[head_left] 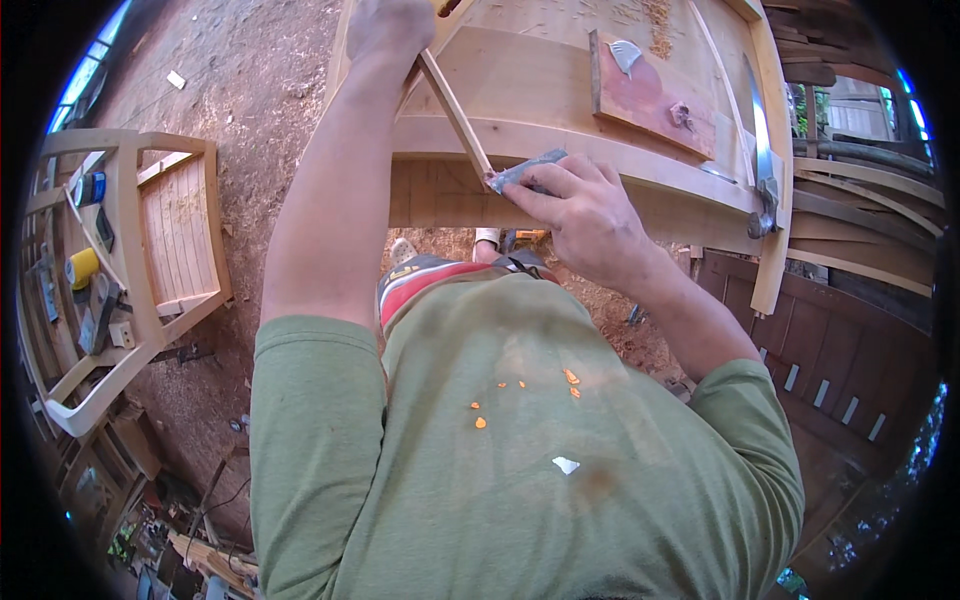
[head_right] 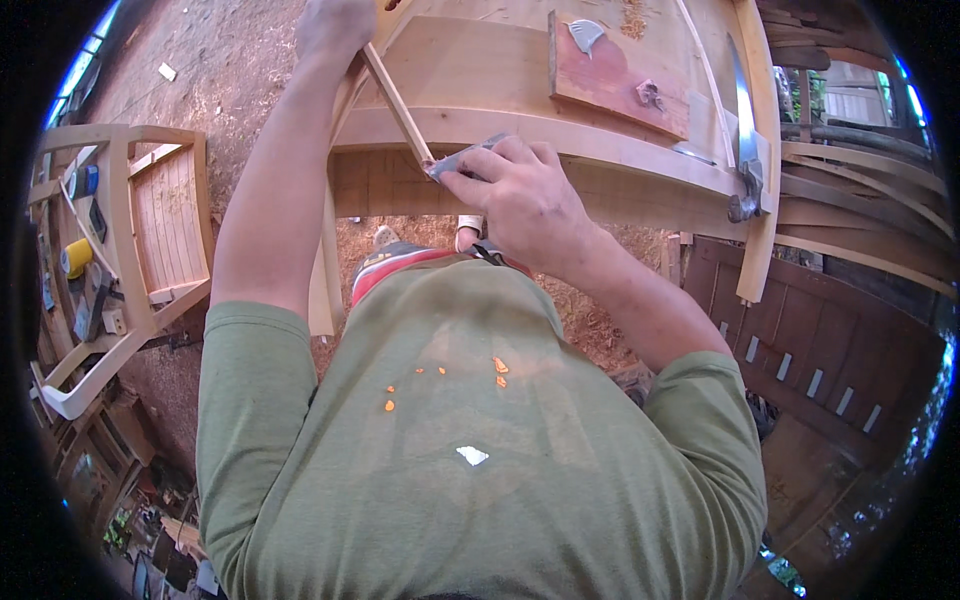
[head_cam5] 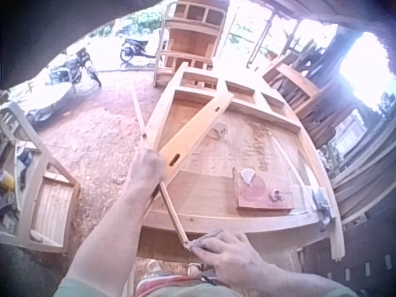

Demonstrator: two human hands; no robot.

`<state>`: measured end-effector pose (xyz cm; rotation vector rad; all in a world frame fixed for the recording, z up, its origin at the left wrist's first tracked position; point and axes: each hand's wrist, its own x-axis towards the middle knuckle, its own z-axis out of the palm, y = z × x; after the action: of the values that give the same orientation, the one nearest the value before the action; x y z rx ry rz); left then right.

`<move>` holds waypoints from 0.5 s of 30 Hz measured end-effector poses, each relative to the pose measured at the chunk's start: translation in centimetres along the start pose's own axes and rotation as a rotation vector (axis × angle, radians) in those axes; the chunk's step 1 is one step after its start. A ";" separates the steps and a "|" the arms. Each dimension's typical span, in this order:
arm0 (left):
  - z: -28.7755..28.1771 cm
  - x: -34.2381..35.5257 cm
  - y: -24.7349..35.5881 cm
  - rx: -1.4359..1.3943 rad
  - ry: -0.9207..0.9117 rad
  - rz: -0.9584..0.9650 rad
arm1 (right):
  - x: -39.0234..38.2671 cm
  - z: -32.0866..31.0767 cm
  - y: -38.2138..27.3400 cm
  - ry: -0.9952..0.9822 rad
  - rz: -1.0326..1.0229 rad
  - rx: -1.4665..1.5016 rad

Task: The person constructs a wooden furniture piece by hand-fitting wooden joints, sawing a piece of wood, and sanding the edges with a sanding block.

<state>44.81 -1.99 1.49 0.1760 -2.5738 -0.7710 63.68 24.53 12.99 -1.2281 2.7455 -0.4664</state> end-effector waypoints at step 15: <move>-1.1 0.2 1.8 -0.082 0.023 -0.215 | 1.8 -1.2 0.5 0.050 0.122 0.107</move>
<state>45.12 -1.06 3.33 0.4387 -2.5227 -0.9444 61.82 23.83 14.06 -1.0321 2.7753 -0.6307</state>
